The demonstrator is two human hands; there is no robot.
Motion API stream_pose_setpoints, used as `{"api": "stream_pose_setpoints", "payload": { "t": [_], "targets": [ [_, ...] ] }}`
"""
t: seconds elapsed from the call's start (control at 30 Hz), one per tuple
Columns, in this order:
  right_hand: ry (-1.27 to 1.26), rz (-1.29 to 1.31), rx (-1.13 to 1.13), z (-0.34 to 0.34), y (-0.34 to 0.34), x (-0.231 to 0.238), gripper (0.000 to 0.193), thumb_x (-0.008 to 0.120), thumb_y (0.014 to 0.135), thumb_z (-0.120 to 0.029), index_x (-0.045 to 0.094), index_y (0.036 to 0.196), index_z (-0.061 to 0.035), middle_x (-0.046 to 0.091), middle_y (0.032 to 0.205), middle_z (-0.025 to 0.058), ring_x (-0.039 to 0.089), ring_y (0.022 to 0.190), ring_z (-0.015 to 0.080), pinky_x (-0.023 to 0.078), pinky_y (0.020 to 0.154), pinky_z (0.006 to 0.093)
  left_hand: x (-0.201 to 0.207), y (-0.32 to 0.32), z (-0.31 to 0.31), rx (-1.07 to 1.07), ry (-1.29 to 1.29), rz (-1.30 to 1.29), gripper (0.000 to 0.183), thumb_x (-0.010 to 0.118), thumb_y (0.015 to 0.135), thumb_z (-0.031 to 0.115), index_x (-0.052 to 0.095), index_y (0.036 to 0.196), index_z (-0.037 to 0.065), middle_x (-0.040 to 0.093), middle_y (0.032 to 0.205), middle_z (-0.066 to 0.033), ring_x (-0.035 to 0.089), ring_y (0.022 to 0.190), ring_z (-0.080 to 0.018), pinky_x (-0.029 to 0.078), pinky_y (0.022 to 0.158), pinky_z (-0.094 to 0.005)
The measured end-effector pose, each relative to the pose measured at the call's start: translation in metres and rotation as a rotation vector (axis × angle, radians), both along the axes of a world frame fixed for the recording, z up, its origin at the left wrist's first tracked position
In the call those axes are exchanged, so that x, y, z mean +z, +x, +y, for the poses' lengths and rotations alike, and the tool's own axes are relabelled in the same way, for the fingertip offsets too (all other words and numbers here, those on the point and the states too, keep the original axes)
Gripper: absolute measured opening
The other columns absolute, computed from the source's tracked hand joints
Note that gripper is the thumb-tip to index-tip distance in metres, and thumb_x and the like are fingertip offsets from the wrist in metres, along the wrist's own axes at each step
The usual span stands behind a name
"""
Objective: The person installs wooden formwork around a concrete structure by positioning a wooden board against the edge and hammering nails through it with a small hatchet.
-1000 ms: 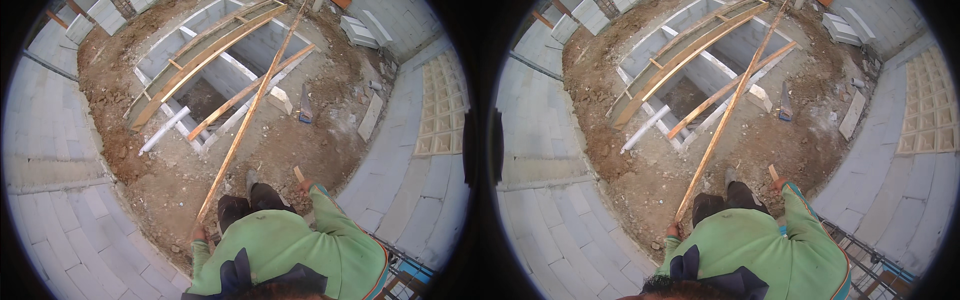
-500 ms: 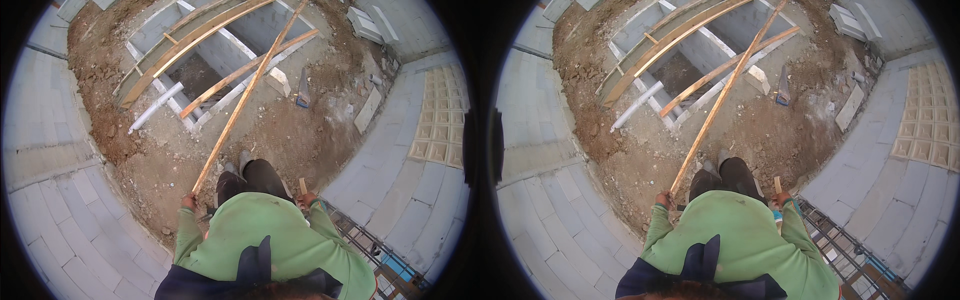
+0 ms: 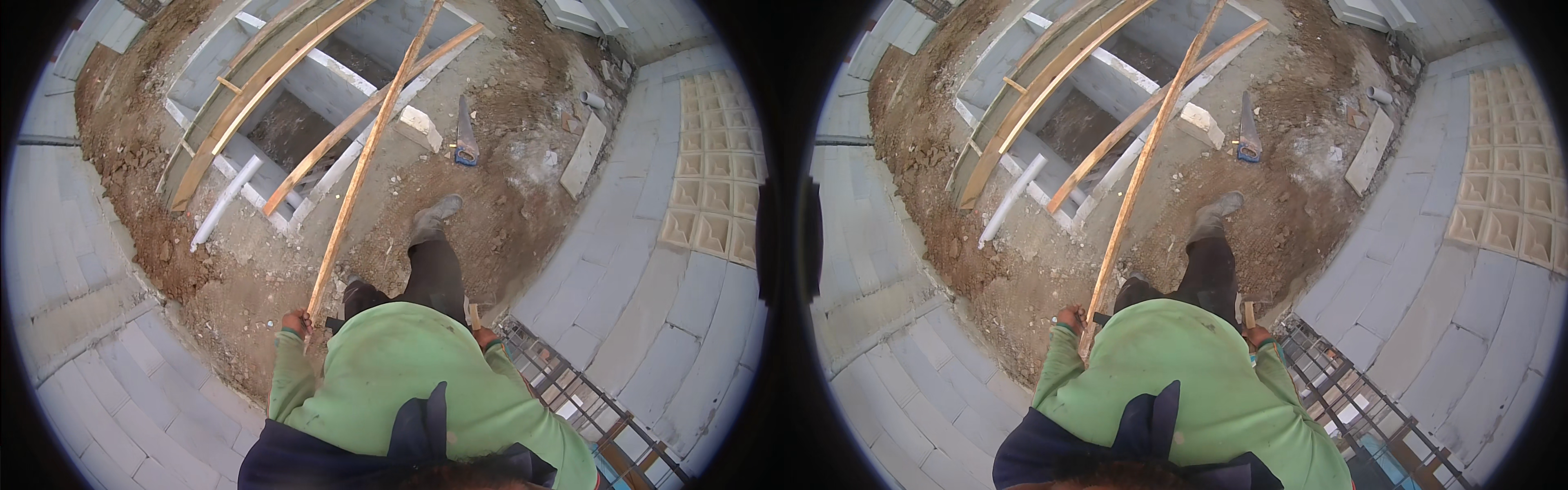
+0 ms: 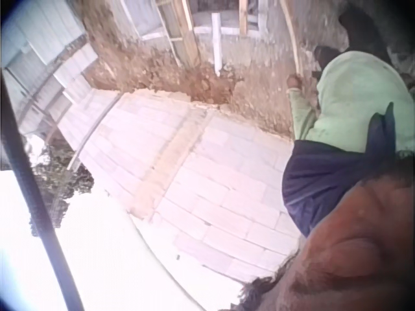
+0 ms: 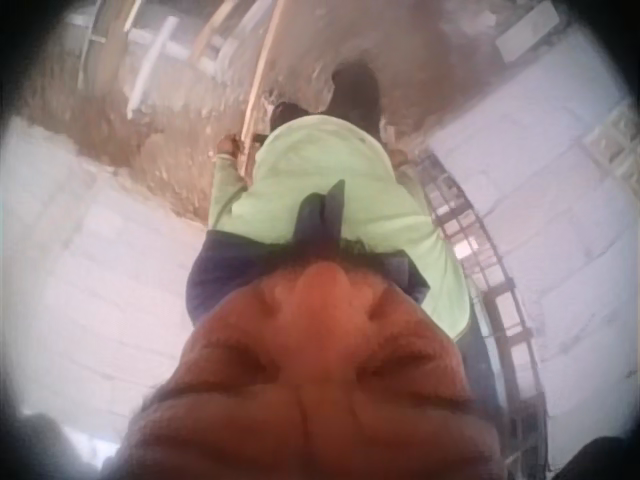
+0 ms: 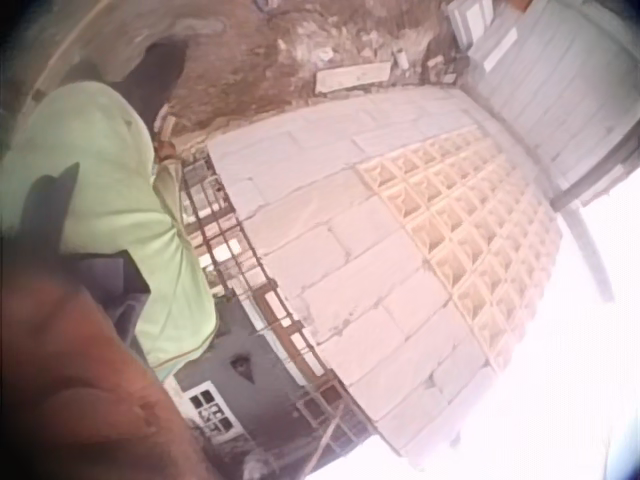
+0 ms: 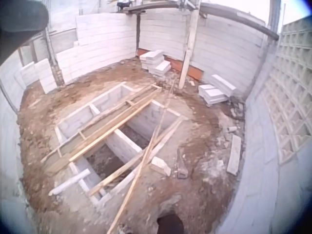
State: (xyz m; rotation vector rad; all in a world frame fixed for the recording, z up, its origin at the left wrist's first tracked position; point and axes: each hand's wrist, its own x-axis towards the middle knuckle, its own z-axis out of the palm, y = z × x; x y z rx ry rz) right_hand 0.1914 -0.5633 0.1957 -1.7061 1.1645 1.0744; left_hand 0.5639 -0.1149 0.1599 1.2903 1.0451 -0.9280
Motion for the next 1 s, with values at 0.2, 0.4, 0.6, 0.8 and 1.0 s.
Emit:
{"api": "stream_pose_setpoints", "payload": {
  "t": [0.2,0.4,0.6,0.8,1.0],
  "targets": [
    [-0.032,-0.048,-0.123,-0.127,0.025,-0.038,0.039,0.051,0.089,-0.037,0.064,0.098,-0.0013,0.066,0.089,0.0197,0.063,0.084,0.0345,0.050,0.068,0.0454,0.012,0.063,-0.157,-0.346,0.156,0.090,0.015,0.045,0.090,0.018,0.055,0.092,0.007,0.042,0.058,0.0012,0.036,0.044,-0.0123,0.029,0.038,-0.0309],
    [0.205,-0.065,-1.042,-0.240,0.066,-0.018,0.014,0.058,0.088,-0.018,0.061,0.092,-0.0050,0.065,0.074,0.0077,0.060,0.056,0.0195,0.049,0.050,0.0360,0.050,0.102,-0.305,-0.715,0.167,0.088,0.023,0.056,0.088,0.032,0.057,0.084,0.010,0.041,0.054,0.0015,0.034,0.040,-0.0126,0.027,0.036,-0.0310],
    [0.076,-0.204,-1.048,-0.364,0.096,0.021,0.016,0.061,0.085,-0.012,0.058,0.099,-0.0065,0.061,0.076,0.0028,0.059,0.060,0.0156,0.047,0.047,0.0311,0.058,0.129,-0.428,-0.952,0.171,-0.173,0.039,0.056,0.087,0.049,0.055,0.079,0.010,0.039,0.050,0.0019,0.033,0.036,-0.0116,0.024,0.034,-0.0300],
    [-0.051,-0.320,-1.220,-0.387,0.132,0.025,0.018,0.064,0.081,-0.006,0.056,0.097,-0.0024,0.061,0.074,0.0066,0.058,0.057,0.0175,0.046,0.046,0.0337,0.035,0.173,-0.498,-0.979,0.193,-0.211,0.050,0.054,0.087,0.058,0.046,0.066,0.013,0.037,0.049,0.0021,0.029,0.035,-0.0118,0.021,0.035,-0.0304],
    [-0.269,-0.018,-0.262,-0.405,0.094,-0.045,0.021,0.070,0.078,-0.019,0.061,0.093,-0.0062,0.060,0.072,0.0057,0.059,0.064,0.0221,0.048,0.058,0.0388,-0.005,0.225,-0.591,-1.039,0.169,0.003,0.058,0.051,0.084,0.063,0.053,0.066,0.008,0.044,0.051,-0.0044,0.038,0.039,-0.0189,0.030,0.039,-0.0358]
  ]
}}
